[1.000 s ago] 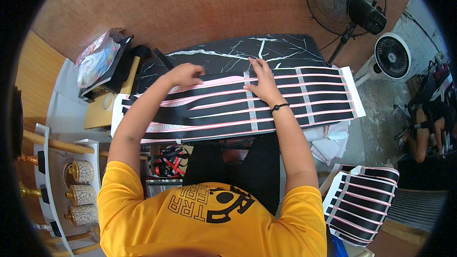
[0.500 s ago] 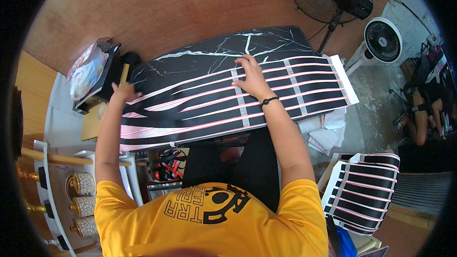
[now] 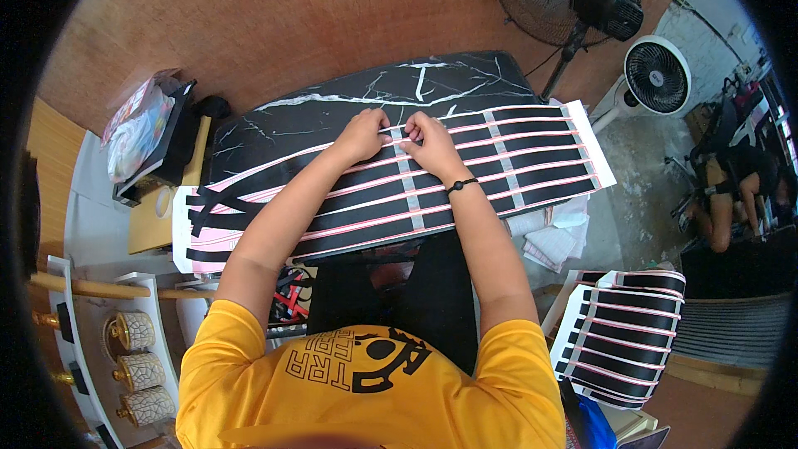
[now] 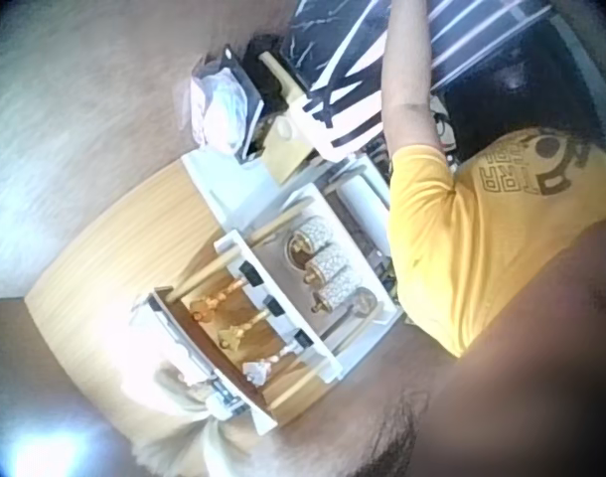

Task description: The person repeatedly assembles a decorative belt by placing a pink and black striped strip onto a white backing sheet, folding the edges over, and smoothing it down. They then fold the assembled belt and place it on a stack before repeating the process with a new strip.

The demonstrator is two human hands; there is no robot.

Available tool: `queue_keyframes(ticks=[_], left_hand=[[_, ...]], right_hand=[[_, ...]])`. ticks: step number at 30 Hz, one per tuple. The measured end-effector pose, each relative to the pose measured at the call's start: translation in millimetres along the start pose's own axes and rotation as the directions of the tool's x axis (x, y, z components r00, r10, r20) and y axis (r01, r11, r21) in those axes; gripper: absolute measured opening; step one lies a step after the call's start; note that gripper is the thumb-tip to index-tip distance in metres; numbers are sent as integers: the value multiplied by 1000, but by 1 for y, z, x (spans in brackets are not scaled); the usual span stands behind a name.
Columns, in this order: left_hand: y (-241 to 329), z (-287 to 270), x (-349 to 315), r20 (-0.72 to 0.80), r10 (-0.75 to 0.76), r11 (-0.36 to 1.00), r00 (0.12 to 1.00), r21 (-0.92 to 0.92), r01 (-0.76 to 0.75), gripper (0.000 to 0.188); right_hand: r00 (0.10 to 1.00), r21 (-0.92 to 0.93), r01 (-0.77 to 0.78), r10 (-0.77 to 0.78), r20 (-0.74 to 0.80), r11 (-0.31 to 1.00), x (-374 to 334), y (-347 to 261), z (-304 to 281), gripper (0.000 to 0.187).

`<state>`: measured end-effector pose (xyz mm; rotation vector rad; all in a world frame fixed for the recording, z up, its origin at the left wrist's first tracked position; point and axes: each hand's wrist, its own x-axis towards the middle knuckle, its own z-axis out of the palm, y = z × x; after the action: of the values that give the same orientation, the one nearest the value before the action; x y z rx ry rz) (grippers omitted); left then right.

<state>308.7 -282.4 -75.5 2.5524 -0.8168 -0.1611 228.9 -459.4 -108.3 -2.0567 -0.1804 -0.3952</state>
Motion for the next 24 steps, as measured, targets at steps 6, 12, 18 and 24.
queue_keyframes(ticks=[6, 12, 18, 24], left_hand=[[4, 4, -3, -61, 38, 999, 997, -21, -39, 34], [5, 3, -4, -183, 227, 964, 957, 182, -193, 26], [4, -1, 8, -228, 242, 944, 943, 281, -175, 20], [-6, -43, 25, -237, 127, 980, 963, 179, -85, 38]], right_hand=[[995, -134, 67, -76, -59, 989, 1, -1, 7, 35], [998, -206, 48, -54, -22, 977, 1, 0, 5, 42], [1000, -224, 25, -28, -8, 974, 0, -5, 2, 45], [997, -209, 78, -78, 7, 975, 0, -2, 2, 40]])
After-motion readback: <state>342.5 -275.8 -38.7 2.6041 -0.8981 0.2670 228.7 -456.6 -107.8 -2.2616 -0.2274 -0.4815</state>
